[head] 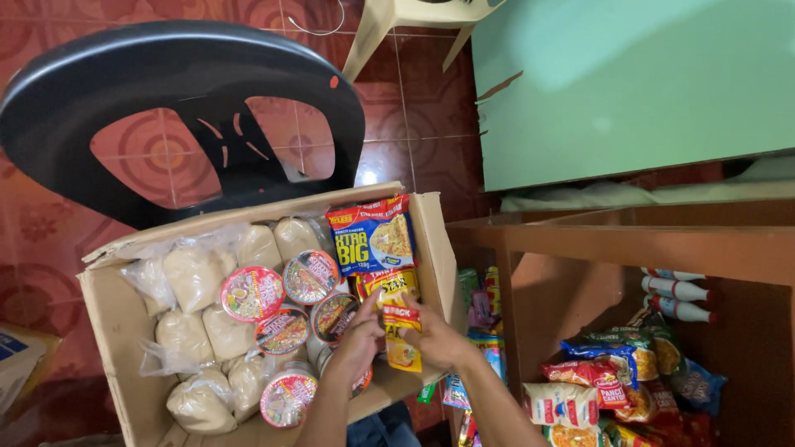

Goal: Picking various food items from a shelf and packing them into a cardboard box.

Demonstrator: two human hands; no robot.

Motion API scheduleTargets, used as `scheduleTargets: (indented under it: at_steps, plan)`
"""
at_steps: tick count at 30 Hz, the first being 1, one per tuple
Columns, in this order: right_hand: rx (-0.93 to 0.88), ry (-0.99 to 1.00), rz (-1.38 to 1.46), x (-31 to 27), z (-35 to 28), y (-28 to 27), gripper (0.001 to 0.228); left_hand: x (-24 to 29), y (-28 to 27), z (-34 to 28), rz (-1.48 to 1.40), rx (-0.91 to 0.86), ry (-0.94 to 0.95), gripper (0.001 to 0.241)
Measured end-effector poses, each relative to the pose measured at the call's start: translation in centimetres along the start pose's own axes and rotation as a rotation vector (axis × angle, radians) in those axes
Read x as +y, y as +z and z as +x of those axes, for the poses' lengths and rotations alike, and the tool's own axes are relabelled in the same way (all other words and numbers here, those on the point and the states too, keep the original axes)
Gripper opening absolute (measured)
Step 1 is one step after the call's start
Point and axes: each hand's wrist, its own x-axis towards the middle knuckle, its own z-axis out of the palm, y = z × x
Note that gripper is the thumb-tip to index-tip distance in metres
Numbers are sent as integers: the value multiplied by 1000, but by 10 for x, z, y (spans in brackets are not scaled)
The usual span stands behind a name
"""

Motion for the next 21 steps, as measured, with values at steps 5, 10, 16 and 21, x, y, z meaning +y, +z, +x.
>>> scheduleTargets:
  at_steps: [5, 10, 16, 21]
  plan:
    - [158, 426, -25, -8, 18, 3, 49, 9, -1, 0, 88, 34, -121, 68]
    - [416, 324, -282, -6, 36, 4, 20, 4, 0, 13, 874, 324, 90, 42]
    - [563, 509, -367, -37, 45, 12, 19, 7, 15, 10, 1077, 514, 392, 55]
    - [653, 291, -611, -57, 41, 36, 41, -3, 17, 21, 1734, 68, 350, 39]
